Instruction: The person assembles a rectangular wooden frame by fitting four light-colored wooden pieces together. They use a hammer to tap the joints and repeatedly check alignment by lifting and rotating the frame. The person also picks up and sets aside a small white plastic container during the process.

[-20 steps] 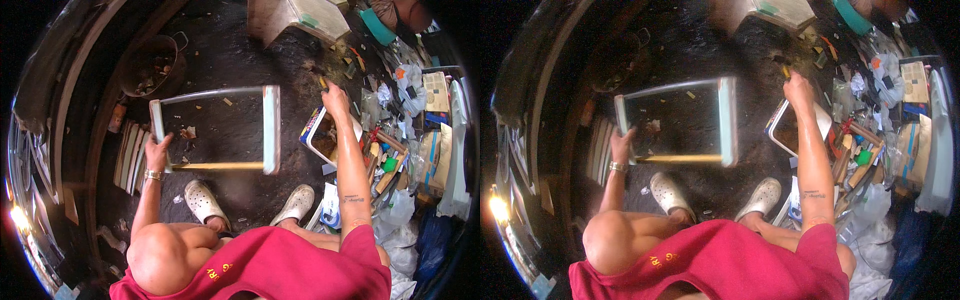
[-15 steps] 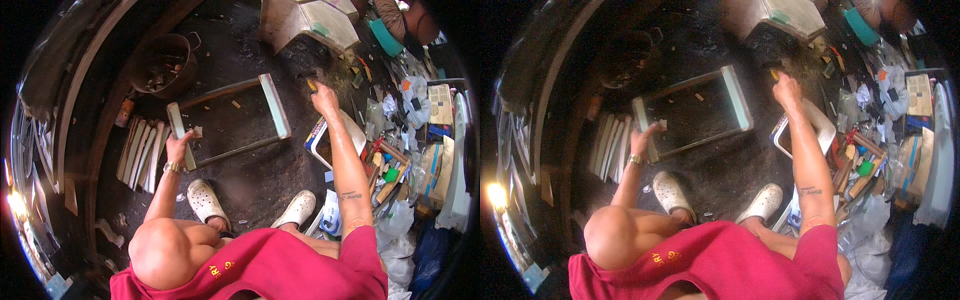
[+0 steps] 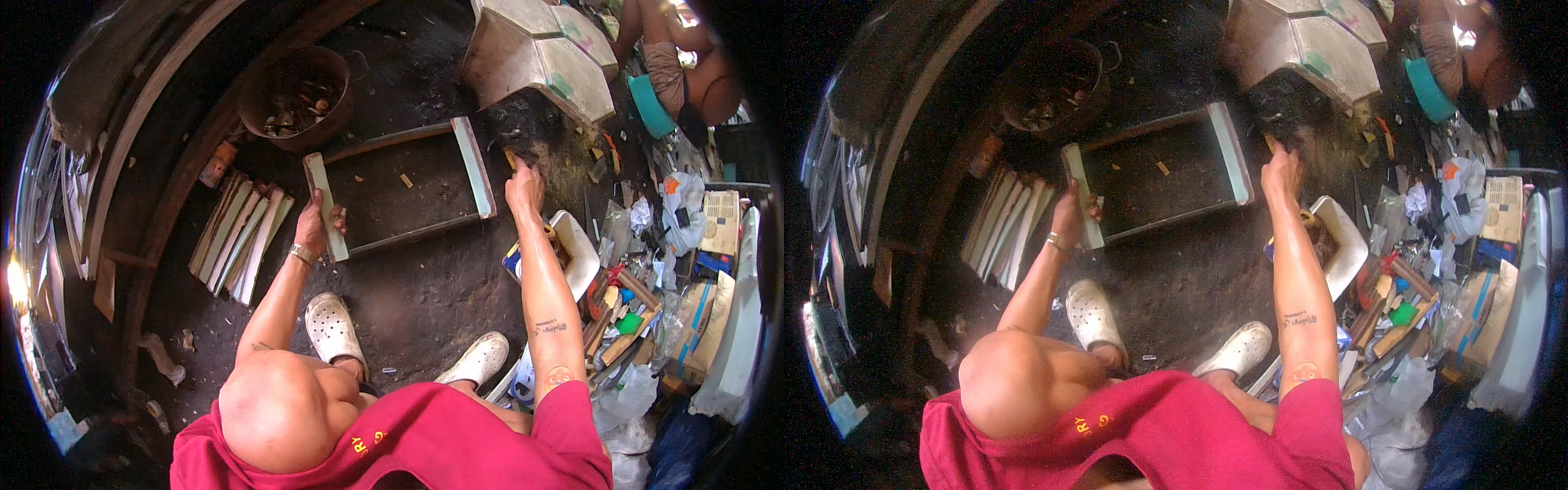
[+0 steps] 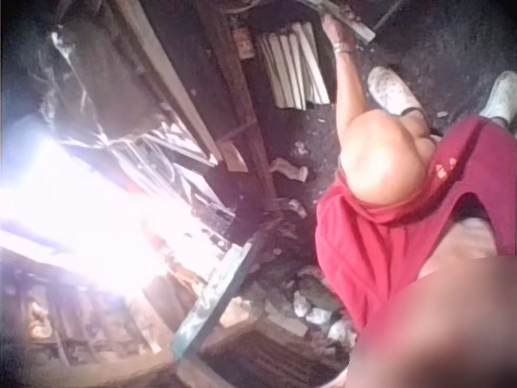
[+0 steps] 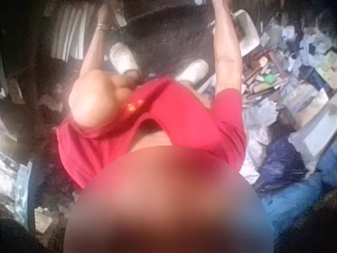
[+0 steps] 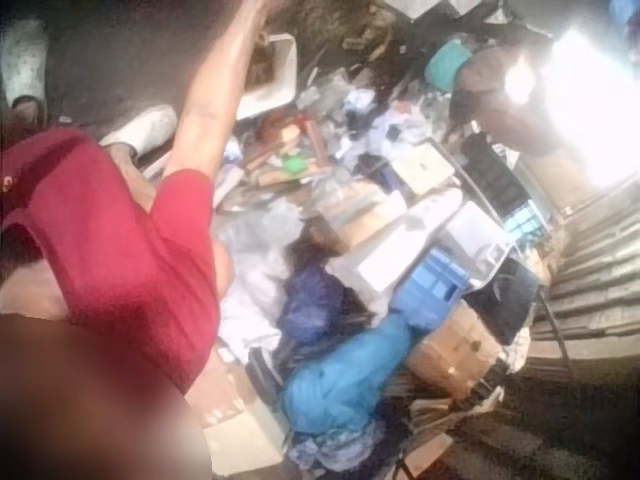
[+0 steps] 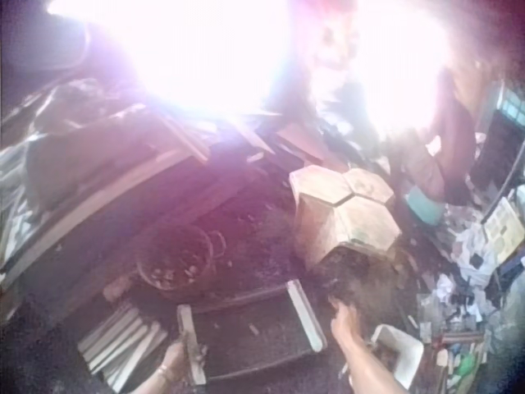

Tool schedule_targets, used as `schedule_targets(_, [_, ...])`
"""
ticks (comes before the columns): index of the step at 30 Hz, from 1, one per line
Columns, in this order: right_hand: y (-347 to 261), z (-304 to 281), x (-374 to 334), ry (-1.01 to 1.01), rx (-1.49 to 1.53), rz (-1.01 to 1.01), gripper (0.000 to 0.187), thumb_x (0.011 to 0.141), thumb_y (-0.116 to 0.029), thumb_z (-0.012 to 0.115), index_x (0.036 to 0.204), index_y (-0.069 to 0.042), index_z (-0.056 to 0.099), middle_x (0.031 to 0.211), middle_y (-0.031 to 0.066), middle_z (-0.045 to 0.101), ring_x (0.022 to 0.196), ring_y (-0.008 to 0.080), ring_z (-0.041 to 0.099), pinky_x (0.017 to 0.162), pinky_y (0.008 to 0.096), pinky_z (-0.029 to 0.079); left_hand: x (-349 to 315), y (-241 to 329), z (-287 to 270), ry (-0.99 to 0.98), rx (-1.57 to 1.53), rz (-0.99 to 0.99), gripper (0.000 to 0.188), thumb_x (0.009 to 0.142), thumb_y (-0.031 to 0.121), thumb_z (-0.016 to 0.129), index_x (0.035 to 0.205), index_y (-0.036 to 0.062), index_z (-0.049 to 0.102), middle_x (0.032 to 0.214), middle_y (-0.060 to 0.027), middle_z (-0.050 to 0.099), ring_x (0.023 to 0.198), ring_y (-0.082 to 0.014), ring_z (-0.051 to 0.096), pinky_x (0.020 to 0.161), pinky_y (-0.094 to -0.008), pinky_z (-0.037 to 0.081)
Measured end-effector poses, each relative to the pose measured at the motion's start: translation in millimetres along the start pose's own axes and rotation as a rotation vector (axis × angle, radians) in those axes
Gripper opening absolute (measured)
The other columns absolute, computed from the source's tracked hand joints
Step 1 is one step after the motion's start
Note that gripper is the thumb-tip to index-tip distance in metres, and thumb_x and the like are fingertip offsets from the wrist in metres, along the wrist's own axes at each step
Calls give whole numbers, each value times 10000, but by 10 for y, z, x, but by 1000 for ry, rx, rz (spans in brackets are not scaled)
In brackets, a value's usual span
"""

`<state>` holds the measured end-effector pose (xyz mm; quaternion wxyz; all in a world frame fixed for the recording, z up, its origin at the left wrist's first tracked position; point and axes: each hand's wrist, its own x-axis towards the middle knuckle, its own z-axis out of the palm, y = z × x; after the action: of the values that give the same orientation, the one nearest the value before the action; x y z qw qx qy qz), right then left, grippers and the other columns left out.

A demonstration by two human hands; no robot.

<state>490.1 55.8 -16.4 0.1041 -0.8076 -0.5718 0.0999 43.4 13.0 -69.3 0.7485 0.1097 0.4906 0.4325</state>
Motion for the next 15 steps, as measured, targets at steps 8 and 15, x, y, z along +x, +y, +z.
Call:
schedule_targets(8, [133,256,467,148,-129,-131,352,960,-223,614,1252,-39,684,1214,255,670,1134,448,644,972,531,507,44,108,55,83,122,-47,576,922,677,646,1056,120,582,800,-77,611,645,-241,625,617,-406,538])
schedule_targets(15, [-438,512,168,-373,969,389,586,935,-533,735,1169,-2,653,807,74,686,666,154,674,602,319,537,125,401,319,190,278,159,526,962,617,642,1033,104,546,750,-75,617,602,-200,627,533,-337,524])
